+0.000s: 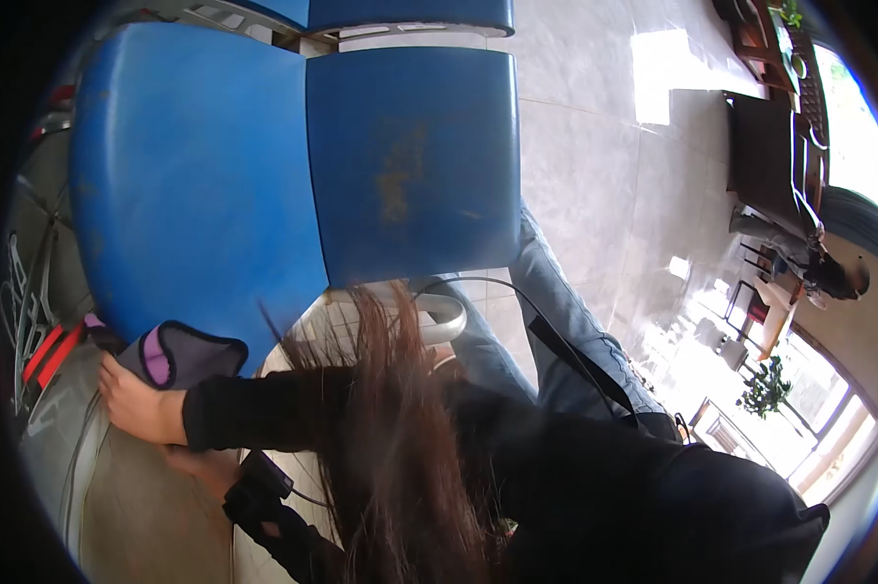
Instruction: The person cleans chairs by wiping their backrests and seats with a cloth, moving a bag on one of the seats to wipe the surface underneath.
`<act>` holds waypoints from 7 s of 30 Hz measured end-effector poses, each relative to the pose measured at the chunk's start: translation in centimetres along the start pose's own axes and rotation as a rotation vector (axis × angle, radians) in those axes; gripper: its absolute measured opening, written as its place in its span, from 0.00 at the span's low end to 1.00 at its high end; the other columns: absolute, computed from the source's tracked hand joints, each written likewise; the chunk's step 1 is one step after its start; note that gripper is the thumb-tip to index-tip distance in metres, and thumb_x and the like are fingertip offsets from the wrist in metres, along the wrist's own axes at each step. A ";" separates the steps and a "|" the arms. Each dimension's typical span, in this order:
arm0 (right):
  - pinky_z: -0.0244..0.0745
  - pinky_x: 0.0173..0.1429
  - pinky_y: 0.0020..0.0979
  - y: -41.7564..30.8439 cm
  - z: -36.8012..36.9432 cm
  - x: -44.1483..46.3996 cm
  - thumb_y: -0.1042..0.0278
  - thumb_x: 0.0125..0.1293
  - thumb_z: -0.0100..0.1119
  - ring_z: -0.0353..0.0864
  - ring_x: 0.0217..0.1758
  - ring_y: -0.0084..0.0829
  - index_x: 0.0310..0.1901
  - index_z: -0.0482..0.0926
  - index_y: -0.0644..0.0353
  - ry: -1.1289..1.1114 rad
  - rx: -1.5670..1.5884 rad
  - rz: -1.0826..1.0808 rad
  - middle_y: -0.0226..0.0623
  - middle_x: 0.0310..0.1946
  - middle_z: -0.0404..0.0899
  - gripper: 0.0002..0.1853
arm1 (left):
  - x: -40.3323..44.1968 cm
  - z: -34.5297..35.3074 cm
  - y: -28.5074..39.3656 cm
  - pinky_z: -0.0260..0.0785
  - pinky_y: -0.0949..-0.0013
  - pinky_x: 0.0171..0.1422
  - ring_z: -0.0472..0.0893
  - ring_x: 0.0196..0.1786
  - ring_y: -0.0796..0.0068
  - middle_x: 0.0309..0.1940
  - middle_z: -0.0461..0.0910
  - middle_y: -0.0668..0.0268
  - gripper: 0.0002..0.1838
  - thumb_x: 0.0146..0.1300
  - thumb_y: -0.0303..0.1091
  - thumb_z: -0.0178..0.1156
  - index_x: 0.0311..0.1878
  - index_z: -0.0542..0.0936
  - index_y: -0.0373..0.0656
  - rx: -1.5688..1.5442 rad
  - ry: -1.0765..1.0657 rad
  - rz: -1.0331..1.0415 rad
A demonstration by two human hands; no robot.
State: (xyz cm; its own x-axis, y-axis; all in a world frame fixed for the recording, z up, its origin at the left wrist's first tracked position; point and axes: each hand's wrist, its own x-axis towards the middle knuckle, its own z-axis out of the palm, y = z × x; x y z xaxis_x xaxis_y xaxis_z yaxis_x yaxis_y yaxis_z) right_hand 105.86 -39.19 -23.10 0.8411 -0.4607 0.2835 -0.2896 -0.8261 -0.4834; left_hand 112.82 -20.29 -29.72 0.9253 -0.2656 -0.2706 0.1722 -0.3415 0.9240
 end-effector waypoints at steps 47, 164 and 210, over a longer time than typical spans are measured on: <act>0.63 0.68 0.45 33.8 10.5 -5.5 0.74 0.60 0.51 0.66 0.65 0.52 0.59 0.71 0.63 0.784 0.690 1.215 0.50 0.60 0.70 0.23 | -4.2 13.3 9.2 0.73 0.57 0.44 0.81 0.37 0.55 0.36 0.82 0.50 0.37 0.76 0.53 0.29 0.42 0.81 0.29 0.796 0.370 0.142; 0.79 0.45 0.48 52.1 -4.1 -34.4 0.58 0.58 0.63 0.71 0.54 0.51 0.61 0.72 0.40 -0.030 -0.414 0.623 0.47 0.51 0.69 0.26 | -5.2 12.9 10.4 0.66 0.59 0.66 0.77 0.55 0.59 0.49 0.80 0.53 0.26 0.68 0.40 0.36 0.46 0.80 0.31 0.427 0.630 0.264; 0.78 0.46 0.31 63.0 -14.9 -40.3 0.57 0.49 0.68 0.74 0.49 0.28 0.55 0.78 0.34 -0.526 0.053 -0.217 0.26 0.47 0.73 0.27 | -4.8 14.8 10.5 0.73 0.56 0.57 0.78 0.54 0.56 0.53 0.79 0.53 0.28 0.71 0.45 0.36 0.51 0.80 0.33 0.688 0.715 0.022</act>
State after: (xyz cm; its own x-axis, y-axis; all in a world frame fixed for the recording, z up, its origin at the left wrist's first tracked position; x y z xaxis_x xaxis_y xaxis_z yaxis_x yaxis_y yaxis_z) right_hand 46.94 -77.47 -52.65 0.9969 -0.0472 -0.0629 -0.0726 -0.8602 -0.5048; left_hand 105.18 -35.93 -22.72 0.9509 0.2512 0.1810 0.1285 -0.8521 0.5074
